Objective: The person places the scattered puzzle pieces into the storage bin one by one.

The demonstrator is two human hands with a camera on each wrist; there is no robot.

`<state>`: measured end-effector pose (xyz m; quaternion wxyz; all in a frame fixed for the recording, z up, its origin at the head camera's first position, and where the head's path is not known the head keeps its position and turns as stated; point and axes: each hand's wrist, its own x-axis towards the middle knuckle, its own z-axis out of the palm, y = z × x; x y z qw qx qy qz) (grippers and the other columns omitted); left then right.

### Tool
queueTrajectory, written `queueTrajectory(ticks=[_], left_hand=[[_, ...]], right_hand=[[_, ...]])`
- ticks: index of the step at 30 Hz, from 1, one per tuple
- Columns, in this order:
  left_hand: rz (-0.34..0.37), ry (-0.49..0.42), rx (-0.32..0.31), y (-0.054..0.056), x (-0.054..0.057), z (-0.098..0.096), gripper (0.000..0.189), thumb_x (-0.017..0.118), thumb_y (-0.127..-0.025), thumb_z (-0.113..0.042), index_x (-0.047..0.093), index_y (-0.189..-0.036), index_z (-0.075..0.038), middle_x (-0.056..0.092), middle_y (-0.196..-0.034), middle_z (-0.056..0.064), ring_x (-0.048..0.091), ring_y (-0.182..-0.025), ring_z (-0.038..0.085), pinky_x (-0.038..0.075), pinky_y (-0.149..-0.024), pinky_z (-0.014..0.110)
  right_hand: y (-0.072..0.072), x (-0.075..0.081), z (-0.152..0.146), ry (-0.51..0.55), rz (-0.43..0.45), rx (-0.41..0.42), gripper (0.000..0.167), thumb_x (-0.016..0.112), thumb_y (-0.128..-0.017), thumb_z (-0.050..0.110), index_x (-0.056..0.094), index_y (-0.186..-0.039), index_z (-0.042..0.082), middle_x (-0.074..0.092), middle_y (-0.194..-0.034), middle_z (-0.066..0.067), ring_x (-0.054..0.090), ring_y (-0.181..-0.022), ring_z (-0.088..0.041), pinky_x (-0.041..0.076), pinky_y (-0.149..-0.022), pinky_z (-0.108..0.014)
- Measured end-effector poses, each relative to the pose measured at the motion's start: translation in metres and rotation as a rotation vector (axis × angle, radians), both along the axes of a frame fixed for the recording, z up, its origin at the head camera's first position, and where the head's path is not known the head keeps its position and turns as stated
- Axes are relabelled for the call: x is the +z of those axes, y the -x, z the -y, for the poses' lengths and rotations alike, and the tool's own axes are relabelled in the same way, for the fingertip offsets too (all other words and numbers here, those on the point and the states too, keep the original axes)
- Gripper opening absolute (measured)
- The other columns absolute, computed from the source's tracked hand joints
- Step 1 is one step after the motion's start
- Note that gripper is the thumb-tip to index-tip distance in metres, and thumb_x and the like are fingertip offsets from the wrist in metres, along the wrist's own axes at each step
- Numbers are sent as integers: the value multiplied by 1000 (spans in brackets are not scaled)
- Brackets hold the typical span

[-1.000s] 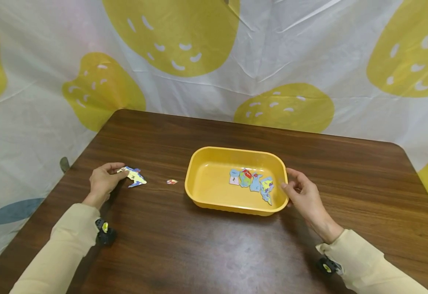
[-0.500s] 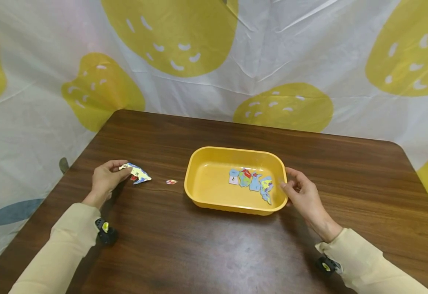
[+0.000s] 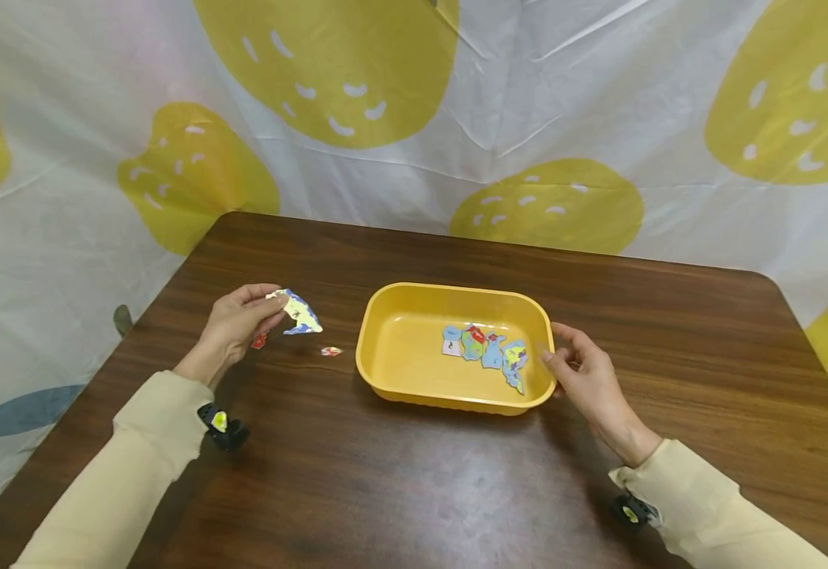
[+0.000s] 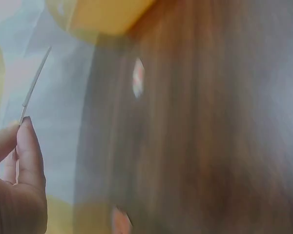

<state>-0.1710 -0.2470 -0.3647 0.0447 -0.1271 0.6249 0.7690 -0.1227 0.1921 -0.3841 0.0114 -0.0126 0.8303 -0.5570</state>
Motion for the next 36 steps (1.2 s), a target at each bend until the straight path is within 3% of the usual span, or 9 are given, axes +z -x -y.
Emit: queueTrajectory(ticks=[7, 14, 18, 36], left_hand=[[-23, 33, -129, 12, 13, -34, 15, 61, -88, 1, 57, -100, -8, 63, -79, -6, 64, -71, 3, 53, -69, 15], [-33, 41, -214, 22, 19, -69, 29, 60, -89, 1, 52, -117, 2, 64, -81, -6, 63, -70, 4, 53, -66, 15], [-36, 65, -257, 24, 21, -87, 22, 60, -89, 0, 53, -111, -1, 65, -79, -5, 63, -68, 5, 53, -64, 16], [15, 193, -372, 27, 13, -145, 29, 63, -88, -1, 57, -115, 2, 66, -79, -2, 62, -62, 8, 55, -61, 20]], right_hand=[[1, -1, 1, -1, -1, 3, 47, 53, -94, 5, 38, -138, -4, 45, -79, -4, 48, -63, -7, 48, -51, -23], [1, -1, 1, -5, 1, 5, 47, 53, -94, 5, 38, -138, -4, 44, -79, -4, 49, -64, -10, 48, -51, -24], [0, 0, 1, -9, 2, 5, 47, 53, -95, 6, 38, -138, -4, 44, -80, -5, 49, -65, -11, 48, -51, -24], [-1, 1, 2, -16, 10, 4, 46, 53, -95, 6, 38, -138, -4, 44, -81, -5, 49, -66, -11, 48, -51, -23]])
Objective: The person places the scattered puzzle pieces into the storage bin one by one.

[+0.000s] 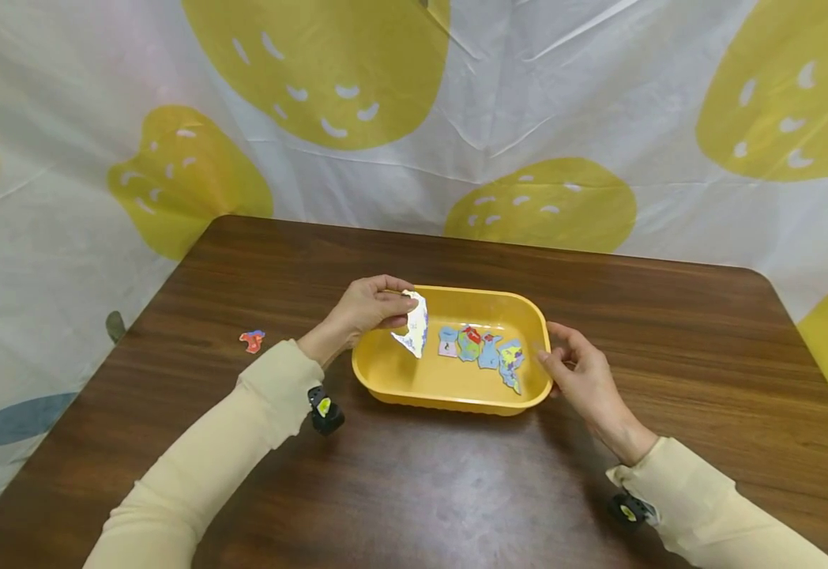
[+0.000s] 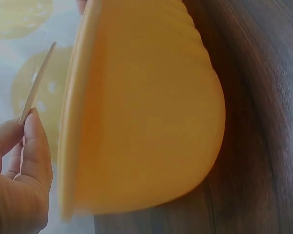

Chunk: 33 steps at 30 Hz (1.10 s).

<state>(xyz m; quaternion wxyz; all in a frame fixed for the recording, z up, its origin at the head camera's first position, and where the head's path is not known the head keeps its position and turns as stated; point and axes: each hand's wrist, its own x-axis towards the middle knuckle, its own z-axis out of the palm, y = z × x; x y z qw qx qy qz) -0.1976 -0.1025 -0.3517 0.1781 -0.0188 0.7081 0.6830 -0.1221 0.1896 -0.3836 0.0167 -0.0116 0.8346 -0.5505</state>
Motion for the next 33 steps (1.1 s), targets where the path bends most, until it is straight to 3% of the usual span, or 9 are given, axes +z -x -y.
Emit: queueTrajectory(ticks=[6, 14, 23, 33], left_hand=[[13, 49, -22, 3, -7, -12, 31, 65, -87, -3, 58, -117, 1, 67, -89, 5, 60, -61, 8, 55, -62, 20], [-21, 137, -37, 5, -18, -23, 33, 66, -86, -3, 54, -116, 6, 66, -103, 20, 59, -65, 8, 53, -59, 18], [15, 207, -14, 6, -28, -26, 28, 67, -85, -3, 57, -111, 5, 65, -90, 11, 56, -63, 10, 50, -54, 16], [5, 297, -5, 6, -36, -30, 28, 68, -85, -4, 59, -111, 3, 67, -104, 19, 57, -64, 8, 50, -55, 15]], right_hand=[[-1, 1, 0, -3, 2, -9, 46, 53, -95, 7, 39, -137, -3, 44, -81, -5, 50, -67, -12, 49, -51, -25], [-1, 1, 0, -1, 0, -3, 46, 53, -95, 6, 38, -138, -3, 44, -81, -5, 49, -67, -12, 49, -51, -25], [-2, 1, 1, 3, 1, -2, 46, 53, -95, 5, 39, -137, -4, 44, -81, -5, 49, -67, -12, 49, -51, -25], [-2, 1, 0, -6, -4, 4, 46, 53, -95, 6, 38, -137, -4, 44, -82, -5, 49, -66, -9, 48, -51, -23]])
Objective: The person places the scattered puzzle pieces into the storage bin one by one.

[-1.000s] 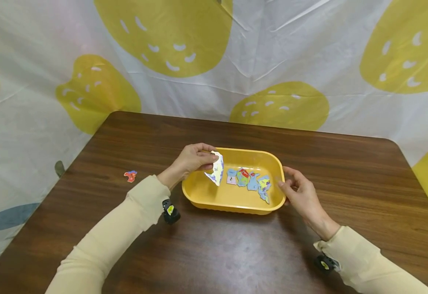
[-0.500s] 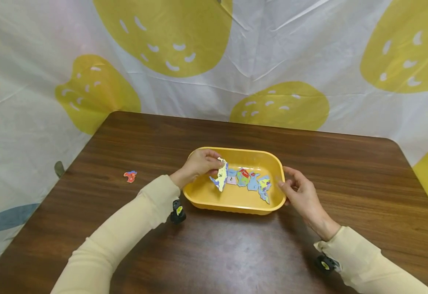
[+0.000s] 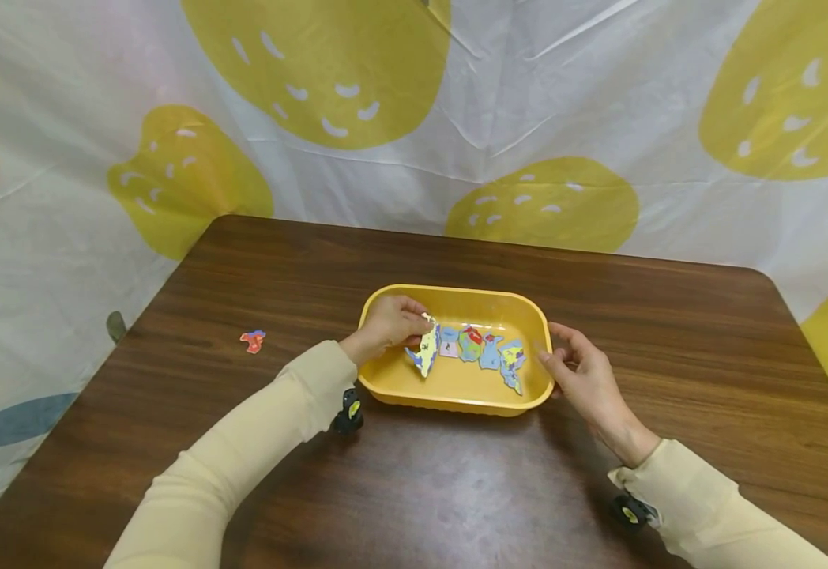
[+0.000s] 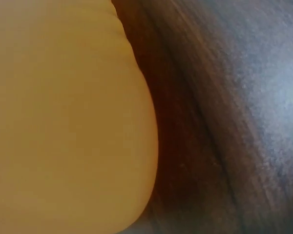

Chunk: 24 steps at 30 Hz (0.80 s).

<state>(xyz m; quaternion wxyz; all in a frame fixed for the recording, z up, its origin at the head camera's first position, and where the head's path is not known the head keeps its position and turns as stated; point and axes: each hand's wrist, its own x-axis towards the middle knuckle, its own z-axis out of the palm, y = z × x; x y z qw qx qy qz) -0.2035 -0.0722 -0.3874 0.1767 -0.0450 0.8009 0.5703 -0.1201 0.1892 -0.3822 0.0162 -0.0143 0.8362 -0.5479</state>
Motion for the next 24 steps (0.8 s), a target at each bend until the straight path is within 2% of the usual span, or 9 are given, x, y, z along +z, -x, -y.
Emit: queueTrajectory(ticks=[16, 24], left_hand=[[-5, 81, -6, -1, -3, -3, 26, 68, -83, -1, 61, -108, 5, 68, -97, 18, 56, -65, 9, 50, -55, 15], [1, 97, 13, 0, -4, -3, 28, 69, -82, 0, 61, -109, 5, 67, -96, 17, 56, -65, 9, 51, -57, 16]], right_hand=[[-1, 1, -1, -4, 8, -3, 47, 53, -95, 7, 38, -138, -3, 45, -81, -5, 49, -65, -8, 49, -52, -24], [0, 0, -1, 7, 0, 3, 47, 53, -95, 6, 38, -138, -3, 45, -81, -5, 49, -65, -8, 48, -51, -23]])
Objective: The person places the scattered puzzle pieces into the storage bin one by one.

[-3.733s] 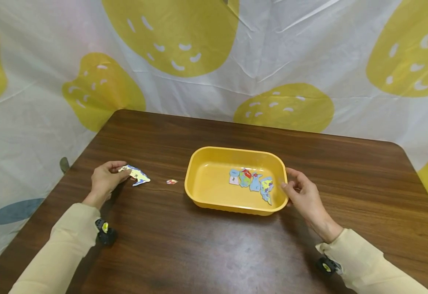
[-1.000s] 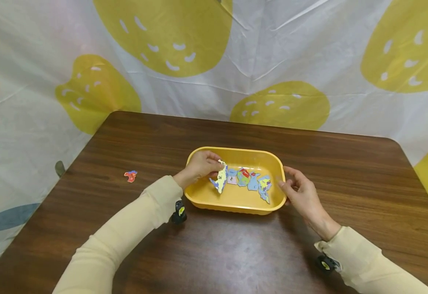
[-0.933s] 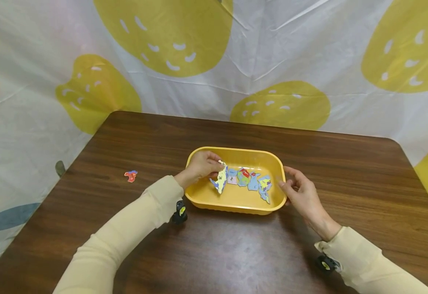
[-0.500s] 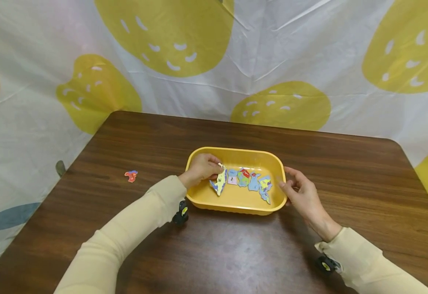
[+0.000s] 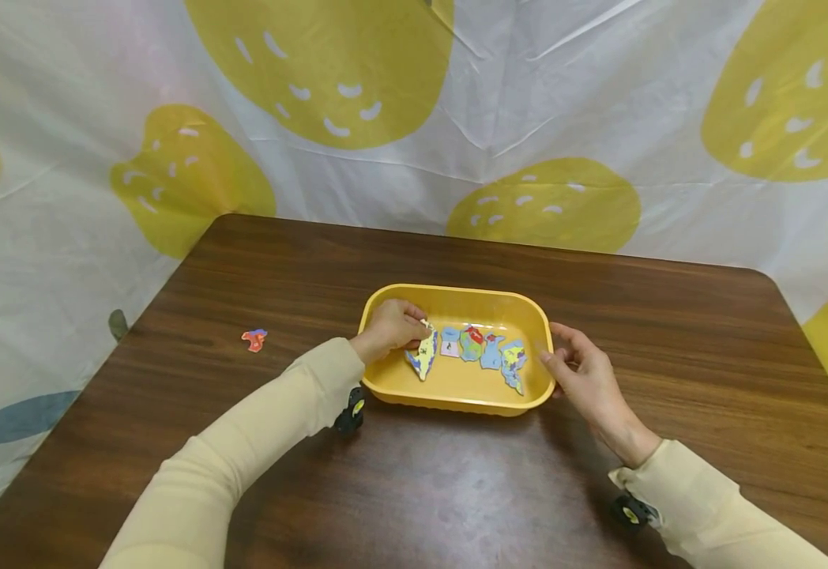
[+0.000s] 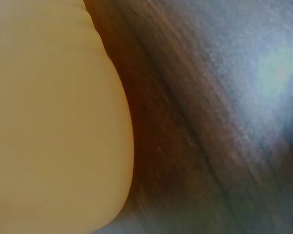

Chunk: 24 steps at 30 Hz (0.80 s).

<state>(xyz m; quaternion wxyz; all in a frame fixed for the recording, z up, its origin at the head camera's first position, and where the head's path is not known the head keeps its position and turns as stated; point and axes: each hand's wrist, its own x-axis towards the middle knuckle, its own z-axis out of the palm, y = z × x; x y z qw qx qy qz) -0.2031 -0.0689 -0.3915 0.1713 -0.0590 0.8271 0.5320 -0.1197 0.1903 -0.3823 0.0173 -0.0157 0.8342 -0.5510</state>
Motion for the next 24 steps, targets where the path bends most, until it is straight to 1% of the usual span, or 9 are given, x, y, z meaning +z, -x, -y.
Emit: queueTrajectory(ticks=[3, 6, 11, 15, 16, 19, 22, 24], left_hand=[[0, 6, 8, 0, -1, 0, 28, 70, -82, -1, 61, -108, 5, 67, -94, 15, 56, -66, 10, 52, -58, 17], [-15, 14, 9, -1, -2, 0, 28, 71, -81, -1, 61, -107, 4, 67, -93, 15, 56, -65, 10, 52, -58, 17], [-43, 26, 5, -2, -4, -1, 29, 72, -80, -1, 61, -106, 5, 68, -91, 15, 56, -63, 9, 53, -58, 18], [-66, 56, -7, -3, -3, -1, 28, 72, -80, -3, 61, -105, 5, 68, -90, 14, 57, -63, 9, 53, -58, 18], [-76, 72, -13, -3, -2, -1, 28, 72, -80, -4, 61, -105, 4, 68, -90, 14, 57, -63, 9, 52, -58, 18], [-130, 164, -47, -3, -1, 0, 26, 74, -80, -9, 64, -102, 2, 69, -89, 12, 57, -65, 9, 49, -57, 17], [-188, 258, -75, -4, 0, 1, 25, 75, -80, -14, 66, -100, -1, 69, -88, 9, 57, -71, 10, 45, -59, 17], [-221, 301, -85, -4, 0, 1, 24, 75, -80, -16, 68, -99, -3, 69, -87, 8, 58, -74, 11, 44, -61, 17]], right_hand=[[0, -1, 0, 2, 0, 1, 47, 53, -95, 7, 37, -138, -3, 45, -81, -5, 49, -66, -8, 48, -51, -23], [0, -1, 0, 0, -3, 1, 47, 53, -95, 6, 37, -138, -4, 45, -81, -5, 49, -65, -8, 48, -51, -23], [0, -1, 0, 0, -14, 0, 47, 53, -95, 5, 38, -138, -4, 45, -80, -5, 49, -64, -7, 48, -50, -23], [0, -1, 0, 12, -17, -1, 46, 53, -95, 5, 38, -137, -4, 45, -79, -4, 48, -63, -6, 48, -50, -23], [1, -1, 0, 15, -17, -2, 47, 53, -94, 5, 38, -137, -4, 45, -79, -4, 48, -62, -6, 48, -50, -23], [1, -1, 1, 26, -11, -5, 47, 54, -94, 5, 38, -137, -4, 46, -78, -3, 48, -62, -6, 47, -50, -23], [1, 0, 1, 32, -3, -7, 47, 54, -94, 5, 38, -138, -4, 46, -77, -2, 49, -63, -6, 47, -50, -23], [1, 1, 1, 32, -1, -8, 47, 54, -94, 5, 38, -138, -4, 45, -78, -2, 49, -63, -7, 47, -50, -23]])
